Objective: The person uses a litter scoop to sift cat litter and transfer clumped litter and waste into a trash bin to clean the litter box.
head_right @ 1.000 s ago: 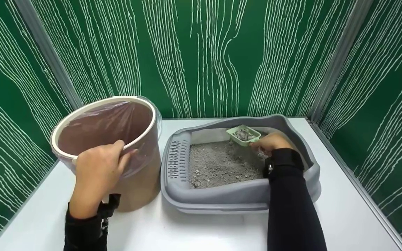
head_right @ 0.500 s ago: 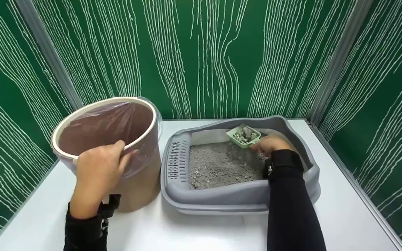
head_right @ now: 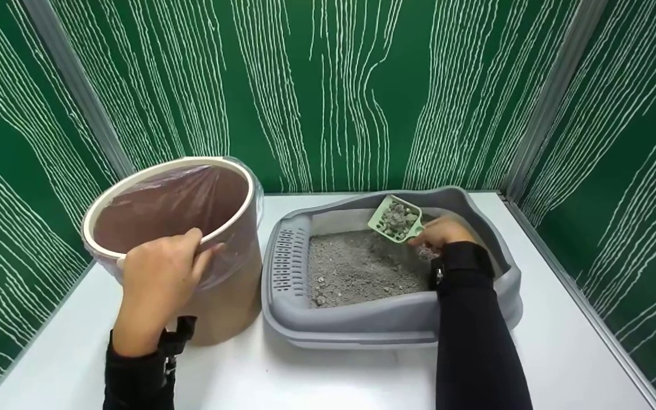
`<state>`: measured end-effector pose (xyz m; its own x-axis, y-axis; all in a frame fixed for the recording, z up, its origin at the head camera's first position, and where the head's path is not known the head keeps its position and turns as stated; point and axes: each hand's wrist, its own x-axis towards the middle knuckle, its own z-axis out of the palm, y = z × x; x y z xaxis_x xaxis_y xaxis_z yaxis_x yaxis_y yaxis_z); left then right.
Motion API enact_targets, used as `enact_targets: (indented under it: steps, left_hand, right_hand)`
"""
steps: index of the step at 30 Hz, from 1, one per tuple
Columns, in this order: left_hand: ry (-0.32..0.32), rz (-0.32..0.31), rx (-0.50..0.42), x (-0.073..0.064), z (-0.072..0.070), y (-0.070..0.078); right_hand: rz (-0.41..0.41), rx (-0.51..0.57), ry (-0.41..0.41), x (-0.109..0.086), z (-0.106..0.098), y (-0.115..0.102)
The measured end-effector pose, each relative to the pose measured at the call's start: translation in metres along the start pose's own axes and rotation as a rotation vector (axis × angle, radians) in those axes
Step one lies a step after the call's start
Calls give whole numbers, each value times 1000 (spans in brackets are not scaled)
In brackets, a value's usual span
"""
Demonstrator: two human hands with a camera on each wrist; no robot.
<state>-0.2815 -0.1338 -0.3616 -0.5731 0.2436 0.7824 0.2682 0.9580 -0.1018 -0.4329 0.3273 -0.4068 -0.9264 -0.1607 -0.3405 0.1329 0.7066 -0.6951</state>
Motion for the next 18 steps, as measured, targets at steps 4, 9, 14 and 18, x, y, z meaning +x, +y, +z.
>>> enact_targets:
  steps: [4,9,14,18]
  left_hand:
    - [-12,0,2,1,0,0]
    - [-16,2,-6,1,1,1]
    - [-16,0,-10,0,1,0]
    - [-23,1,-2,-1,0,-1]
  right_hand:
    - [21,8,-42,0,2,-1]
    - [-16,-80,-105,1,6,-2]
    - [-93,-170,-246,4,9,-11]
    - [-132,-122,-302,3,5,-24]
